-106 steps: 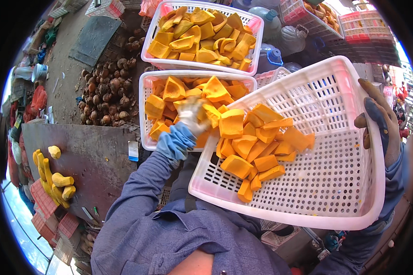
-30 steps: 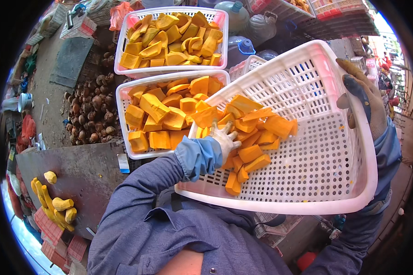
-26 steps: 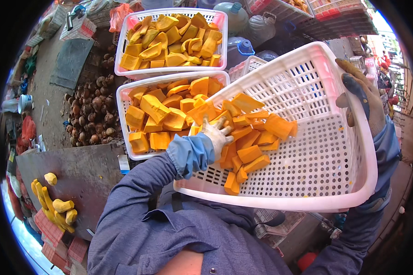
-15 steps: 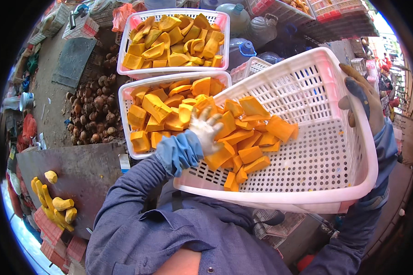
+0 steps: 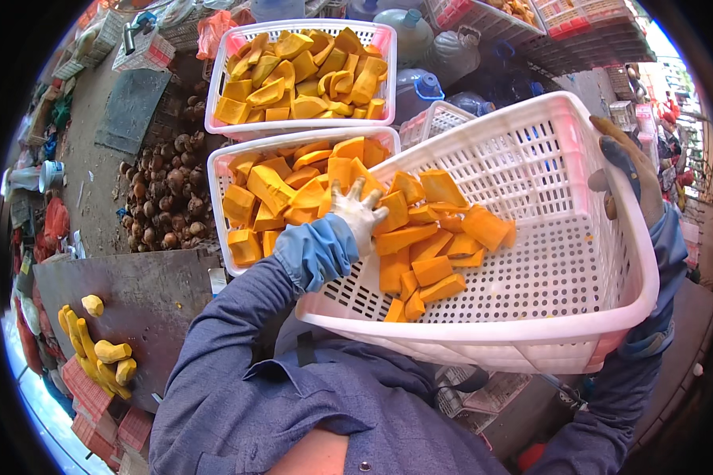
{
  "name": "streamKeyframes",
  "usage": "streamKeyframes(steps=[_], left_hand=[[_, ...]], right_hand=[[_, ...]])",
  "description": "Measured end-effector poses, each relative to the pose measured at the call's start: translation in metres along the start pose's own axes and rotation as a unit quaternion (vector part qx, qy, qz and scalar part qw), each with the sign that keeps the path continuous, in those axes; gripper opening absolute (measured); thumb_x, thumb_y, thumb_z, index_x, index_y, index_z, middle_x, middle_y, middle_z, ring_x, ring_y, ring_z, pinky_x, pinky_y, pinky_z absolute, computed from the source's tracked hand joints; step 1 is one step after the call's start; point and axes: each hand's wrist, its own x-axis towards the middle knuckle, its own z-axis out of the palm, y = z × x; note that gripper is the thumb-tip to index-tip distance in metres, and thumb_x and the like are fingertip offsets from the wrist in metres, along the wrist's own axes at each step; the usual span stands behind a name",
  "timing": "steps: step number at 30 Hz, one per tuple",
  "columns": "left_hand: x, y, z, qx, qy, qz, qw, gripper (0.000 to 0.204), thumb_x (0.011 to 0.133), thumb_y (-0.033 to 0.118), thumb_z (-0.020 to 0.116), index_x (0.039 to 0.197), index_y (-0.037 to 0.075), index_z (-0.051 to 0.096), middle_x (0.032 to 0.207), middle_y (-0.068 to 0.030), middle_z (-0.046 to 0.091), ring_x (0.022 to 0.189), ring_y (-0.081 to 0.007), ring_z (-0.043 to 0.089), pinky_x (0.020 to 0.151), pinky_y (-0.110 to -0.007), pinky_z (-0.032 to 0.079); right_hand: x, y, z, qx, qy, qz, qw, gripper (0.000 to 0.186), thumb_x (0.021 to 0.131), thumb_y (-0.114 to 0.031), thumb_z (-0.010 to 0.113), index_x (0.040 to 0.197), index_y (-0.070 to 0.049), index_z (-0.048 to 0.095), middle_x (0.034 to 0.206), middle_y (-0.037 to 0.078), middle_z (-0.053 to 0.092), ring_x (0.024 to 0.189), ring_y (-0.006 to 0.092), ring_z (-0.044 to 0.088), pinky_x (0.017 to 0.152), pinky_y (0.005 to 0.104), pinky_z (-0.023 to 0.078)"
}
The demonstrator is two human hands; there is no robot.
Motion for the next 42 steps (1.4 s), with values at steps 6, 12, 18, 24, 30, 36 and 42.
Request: streamKeyframes(steps=[6,12,18,24,30,36,42], left_hand=[[0.015,-0.053,0.034,-0.067,0.196,-0.097,0.974,0.06,0.086,0.037,0.065,0.142,0.016,0.057,0.159,-0.0123,0.041,0.153,-0.0354,0.027,0.12,-0.07,0.01],[0.02,-0.002,0.028,-0.073,0.15,-0.042,0.985,0.074,0.086,0.037,0.066,0.155,0.019,0.044,0.166,-0.0137,0.029,0.156,-0.035,0.018,0.123,-0.066,0.006],[0.052,0.035,0.016,0.041,0.071,0.09,0.993,0.075,0.082,0.033,0.068,0.153,0.025,0.045,0.171,-0.0099,0.015,0.159,-0.0317,0.008,0.115,-0.077,0.006],[0.052,0.002,0.029,-0.027,0.213,-0.063,0.975,0.061,0.077,0.029,0.072,0.136,0.02,0.058,0.155,-0.0093,0.043,0.147,-0.0312,0.035,0.112,-0.064,0.028],[0.046,-0.06,0.062,-0.32,0.393,-0.074,0.859,0.055,0.071,0.019,0.079,0.121,0.002,0.065,0.131,-0.0204,0.061,0.123,-0.0383,0.058,0.108,-0.041,0.046],[0.054,-0.103,0.131,-0.494,0.441,-0.147,0.735,0.059,0.084,0.027,0.073,0.137,0.005,0.059,0.154,-0.0193,0.047,0.141,-0.036,0.046,0.119,-0.038,0.037],[0.057,-0.079,0.176,-0.324,0.361,-0.185,0.855,0.063,0.095,0.037,0.067,0.149,0.01,0.05,0.162,-0.015,0.038,0.15,-0.0346,0.034,0.124,-0.04,0.026]], right_hand=[[0.002,0.013,-0.009,0.016,0.0,-0.006,1.0,0.062,0.101,-0.034,0.057,0.15,0.002,0.043,0.07,0.008,0.067,0.039,0.007,0.054,0.031,0.0192,0.037],[-0.003,0.029,-0.021,0.037,0.0,-0.009,0.999,0.064,0.101,-0.034,0.057,0.152,0.002,0.041,0.07,0.009,0.068,0.038,0.0079,0.055,0.031,0.0188,0.04],[-0.008,0.036,-0.027,0.051,-0.018,-0.034,0.998,0.064,0.101,-0.032,0.056,0.152,0.004,0.039,0.071,0.009,0.069,0.039,0.0076,0.056,0.031,0.0179,0.041],[-0.012,0.043,-0.028,0.013,0.035,-0.018,0.999,0.065,0.101,-0.033,0.056,0.152,0.002,0.04,0.07,0.01,0.07,0.037,0.0076,0.055,0.031,0.0179,0.041],[-0.022,0.07,-0.041,0.095,0.021,-0.034,0.995,0.067,0.101,-0.035,0.058,0.154,0.001,0.038,0.07,0.009,0.071,0.037,0.0065,0.054,0.032,0.0173,0.04],[-0.036,0.083,-0.047,0.098,0.048,-0.007,0.994,0.065,0.103,-0.031,0.054,0.154,0.003,0.036,0.07,0.007,0.069,0.038,0.0056,0.053,0.032,0.0169,0.04],[-0.049,0.105,-0.057,0.121,0.087,0.02,0.989,0.064,0.103,-0.031,0.055,0.156,-0.002,0.034,0.071,0.003,0.067,0.038,0.0055,0.053,0.034,0.0167,0.044]])
